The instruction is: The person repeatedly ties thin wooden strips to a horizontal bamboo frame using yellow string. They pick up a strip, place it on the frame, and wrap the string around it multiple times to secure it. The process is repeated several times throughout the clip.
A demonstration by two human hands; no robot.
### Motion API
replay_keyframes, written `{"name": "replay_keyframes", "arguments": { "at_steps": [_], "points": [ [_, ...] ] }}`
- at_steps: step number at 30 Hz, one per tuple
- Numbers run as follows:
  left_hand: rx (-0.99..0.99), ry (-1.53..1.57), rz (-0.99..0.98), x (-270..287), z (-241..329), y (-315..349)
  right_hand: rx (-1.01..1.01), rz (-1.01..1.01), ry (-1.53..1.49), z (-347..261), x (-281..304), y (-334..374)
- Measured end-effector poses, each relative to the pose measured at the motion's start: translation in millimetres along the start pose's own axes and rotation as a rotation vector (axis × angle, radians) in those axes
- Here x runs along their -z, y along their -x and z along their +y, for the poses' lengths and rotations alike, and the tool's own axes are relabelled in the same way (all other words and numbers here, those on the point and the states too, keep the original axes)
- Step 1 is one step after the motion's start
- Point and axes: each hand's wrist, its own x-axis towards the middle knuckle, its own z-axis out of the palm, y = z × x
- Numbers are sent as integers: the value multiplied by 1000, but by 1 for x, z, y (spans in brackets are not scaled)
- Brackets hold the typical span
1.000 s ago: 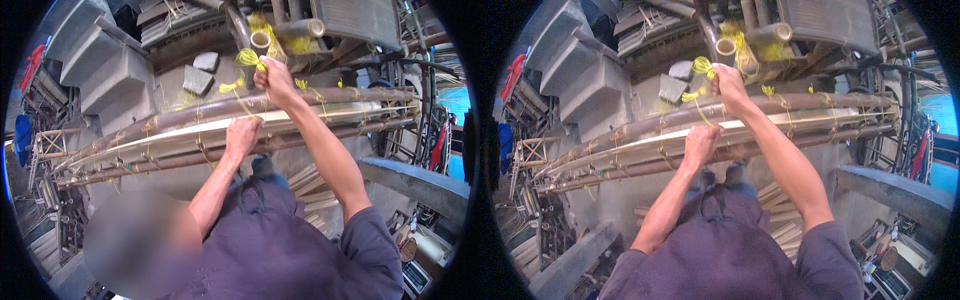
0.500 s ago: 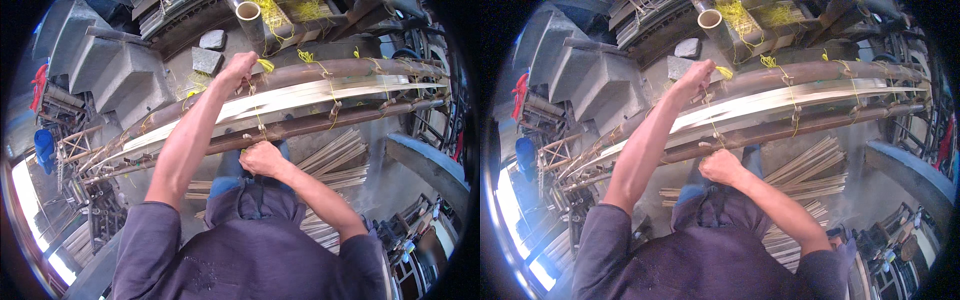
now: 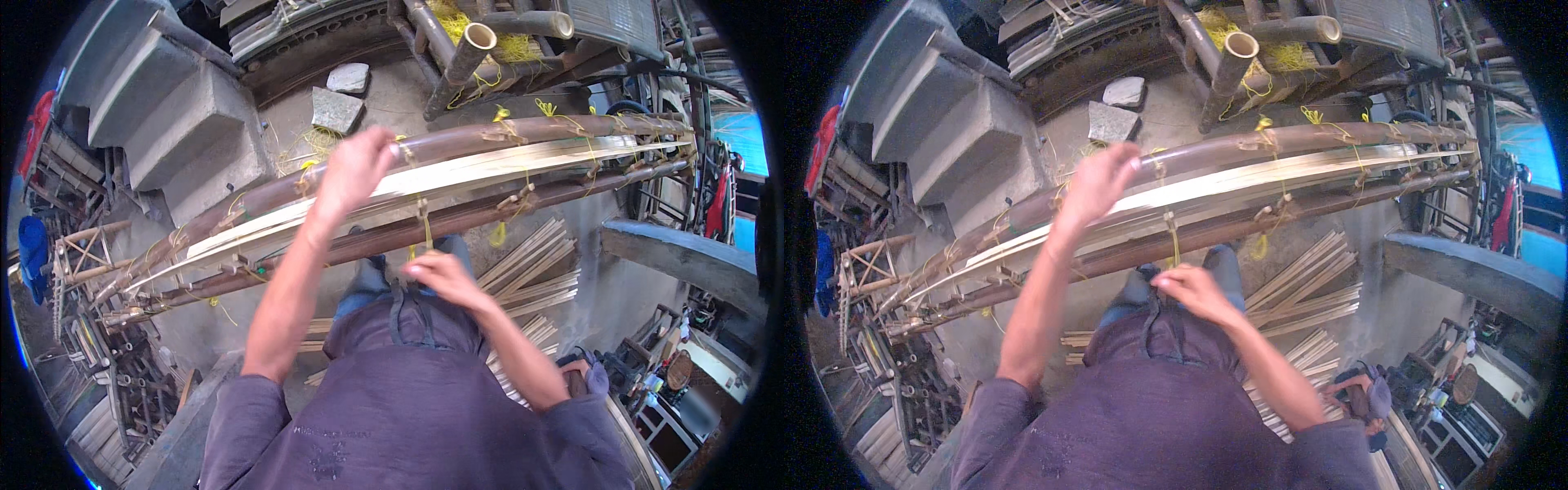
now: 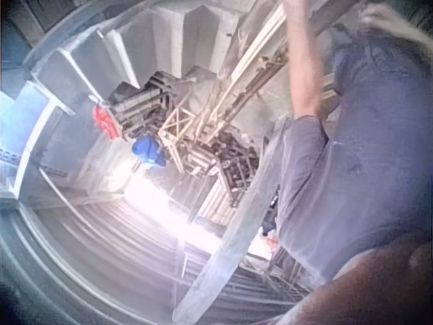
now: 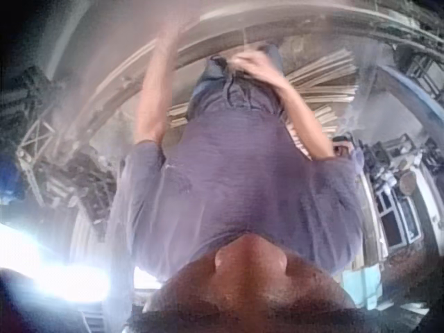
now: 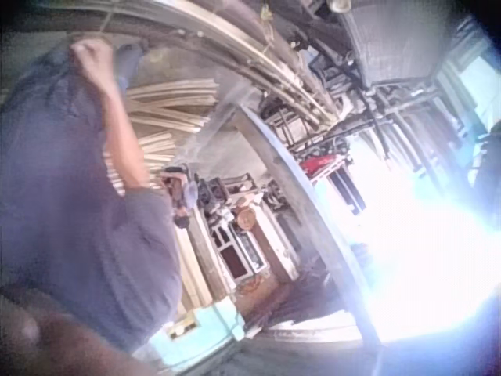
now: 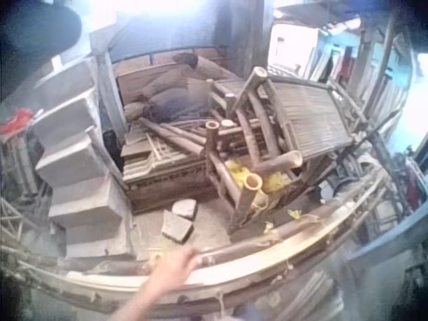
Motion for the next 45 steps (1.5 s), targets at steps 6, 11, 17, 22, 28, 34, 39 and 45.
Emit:
{"name": "replay_keyframes", "arguments": {
  "at_steps": [6, 11, 17, 22, 28, 34, 39, 45],
  "points": [
    [-160, -48, 403, -62, -8, 72, 641, -316, 927, -249, 75, -67],
    [-82, -185, 289, -61, 1, 61, 395, -137, 527, -170, 97, -216],
    [-123, -236, 297, -69, 3, 43, 226, 64, -346, -42, 67, -252],
    [-48, -246, 310, -59, -5, 61, 493, -434, 80, -69, 22, -41],
    [163, 638, -87, -14, 48, -17, 601, -179, 351, -8, -36, -42],
    [538, 731, -147, -64, -46, -99, 525, -227, 607, 10, -39, -50],
    [277, 37, -395, 27, -111, -98, 547, -161, 497, -31, -40, 11],
    [8, 21, -99, 109, -116, 17, -461, -167, -196, -34, -182, -46]
  ]
}}
